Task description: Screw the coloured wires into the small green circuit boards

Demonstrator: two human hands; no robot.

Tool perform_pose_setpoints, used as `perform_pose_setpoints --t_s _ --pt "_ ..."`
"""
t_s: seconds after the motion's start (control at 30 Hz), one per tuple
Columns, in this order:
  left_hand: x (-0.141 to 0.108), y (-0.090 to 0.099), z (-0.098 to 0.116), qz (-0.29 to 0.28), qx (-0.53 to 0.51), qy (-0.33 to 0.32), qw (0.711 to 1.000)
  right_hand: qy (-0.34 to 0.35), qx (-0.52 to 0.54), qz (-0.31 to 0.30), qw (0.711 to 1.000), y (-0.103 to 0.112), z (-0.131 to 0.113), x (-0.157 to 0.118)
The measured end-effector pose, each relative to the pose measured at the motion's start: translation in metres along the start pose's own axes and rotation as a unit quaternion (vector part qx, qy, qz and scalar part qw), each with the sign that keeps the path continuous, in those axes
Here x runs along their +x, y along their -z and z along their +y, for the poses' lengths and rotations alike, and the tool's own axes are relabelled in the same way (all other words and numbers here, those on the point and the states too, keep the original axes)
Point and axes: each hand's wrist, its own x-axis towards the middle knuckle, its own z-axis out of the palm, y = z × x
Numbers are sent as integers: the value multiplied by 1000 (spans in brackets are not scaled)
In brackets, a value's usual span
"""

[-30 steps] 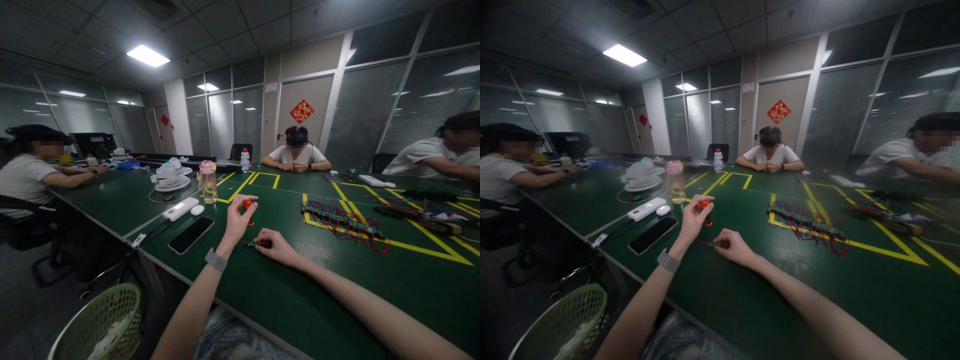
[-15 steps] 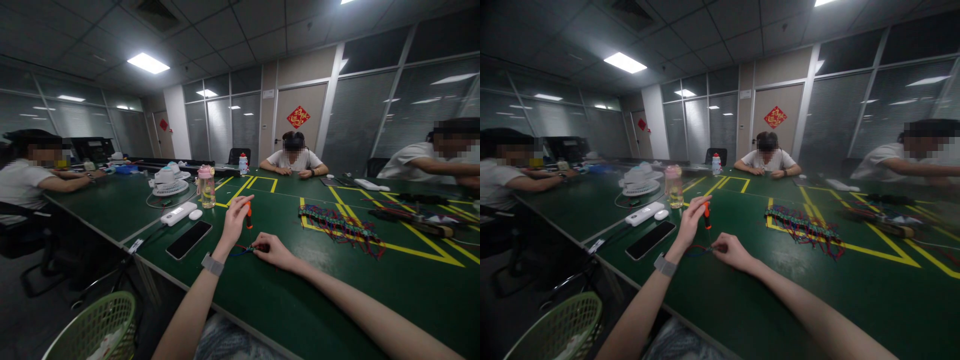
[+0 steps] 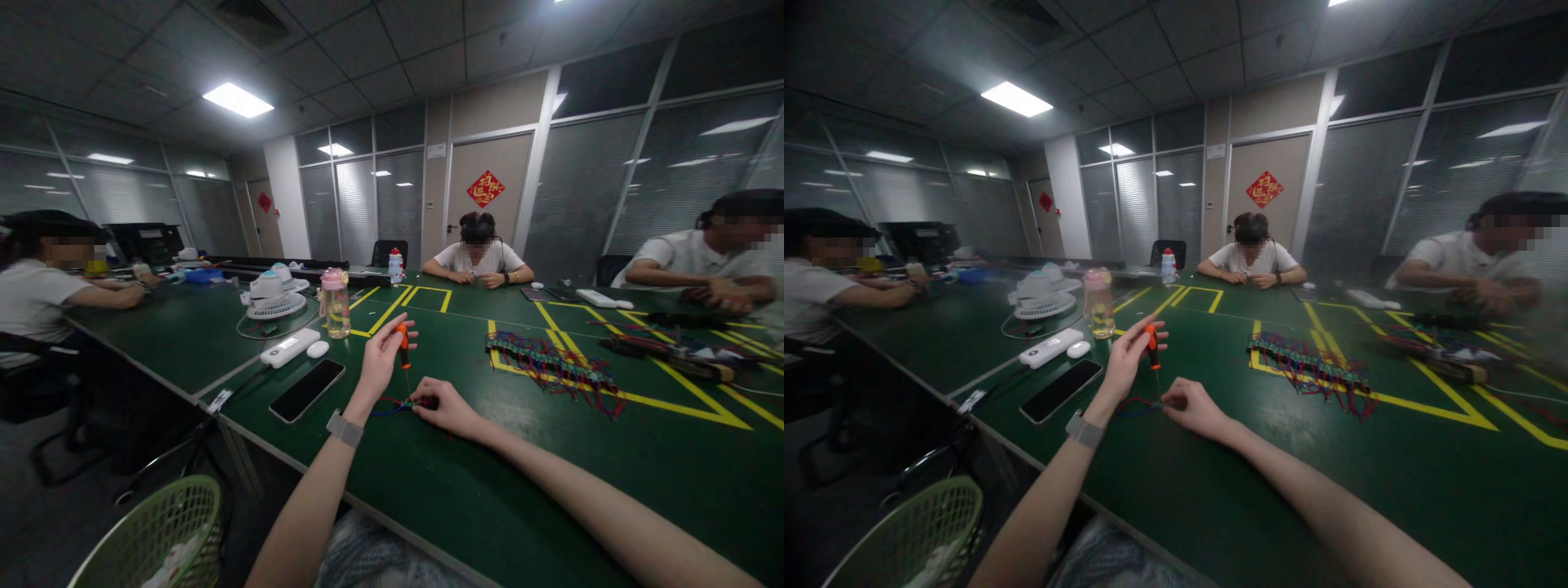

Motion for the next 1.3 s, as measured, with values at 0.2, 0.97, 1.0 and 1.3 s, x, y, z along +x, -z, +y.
perform_pose_setpoints --t_s 0.2,0.97,1.0,1.3 --pt "0 3 2 49 148 -68 985 3 6 7 1000 -2 2 0" --pt "0 2 0 71 142 -47 986 4 1 3 1000 0 0 0" --pt "1 3 1 70 149 -54 985 4 4 3 1000 0 0 0" --pt "0 -1 -1 53 99 -40 993 2 5 5 1000 -1 0 -1"
